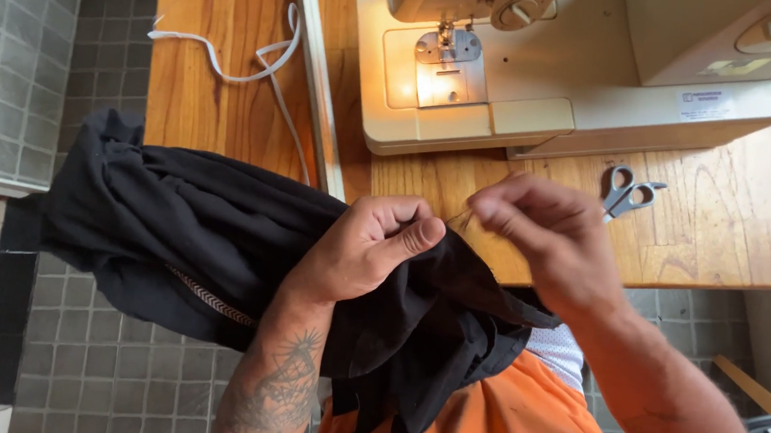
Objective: Trimming excess threads from a black garment using thread snips at a sewing workstation.
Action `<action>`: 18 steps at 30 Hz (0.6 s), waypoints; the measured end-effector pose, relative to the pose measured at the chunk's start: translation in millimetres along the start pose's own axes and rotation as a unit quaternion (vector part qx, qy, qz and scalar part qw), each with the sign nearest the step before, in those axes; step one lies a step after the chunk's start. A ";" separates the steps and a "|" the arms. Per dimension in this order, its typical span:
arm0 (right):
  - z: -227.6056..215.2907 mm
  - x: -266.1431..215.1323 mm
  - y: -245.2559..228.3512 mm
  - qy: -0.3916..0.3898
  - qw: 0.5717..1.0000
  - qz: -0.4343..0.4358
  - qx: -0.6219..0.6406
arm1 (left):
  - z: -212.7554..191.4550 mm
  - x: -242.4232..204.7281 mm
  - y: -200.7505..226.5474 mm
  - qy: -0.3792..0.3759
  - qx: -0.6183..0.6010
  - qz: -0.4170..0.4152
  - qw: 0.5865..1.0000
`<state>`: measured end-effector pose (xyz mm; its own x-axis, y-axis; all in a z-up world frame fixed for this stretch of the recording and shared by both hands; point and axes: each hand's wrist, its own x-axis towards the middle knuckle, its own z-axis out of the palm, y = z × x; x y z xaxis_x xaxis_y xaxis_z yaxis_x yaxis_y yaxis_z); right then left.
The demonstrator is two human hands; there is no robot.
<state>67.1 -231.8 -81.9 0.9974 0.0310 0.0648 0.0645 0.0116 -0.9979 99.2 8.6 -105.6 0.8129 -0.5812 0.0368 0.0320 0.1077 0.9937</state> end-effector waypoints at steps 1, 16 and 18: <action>-5.0 0.7 -0.6 0.040 0.999 0.017 0.003 | 0.4 -1.6 1.5 -0.001 0.002 0.002 1.000; -133.1 -23.8 16.6 -0.093 0.776 -0.229 -0.580 | 7.4 -6.8 24.2 0.025 0.080 -0.062 0.995; -120.6 -22.4 26.8 -0.085 0.756 -0.249 -0.599 | 13.0 -3.7 32.7 0.037 0.108 -0.064 0.991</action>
<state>50.3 -352.7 -111.2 0.8281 0.4499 0.3345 0.5144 -0.8470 -0.1341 89.7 3.8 -71.8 0.8510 -0.5170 -0.0919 0.0197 -0.1434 0.9895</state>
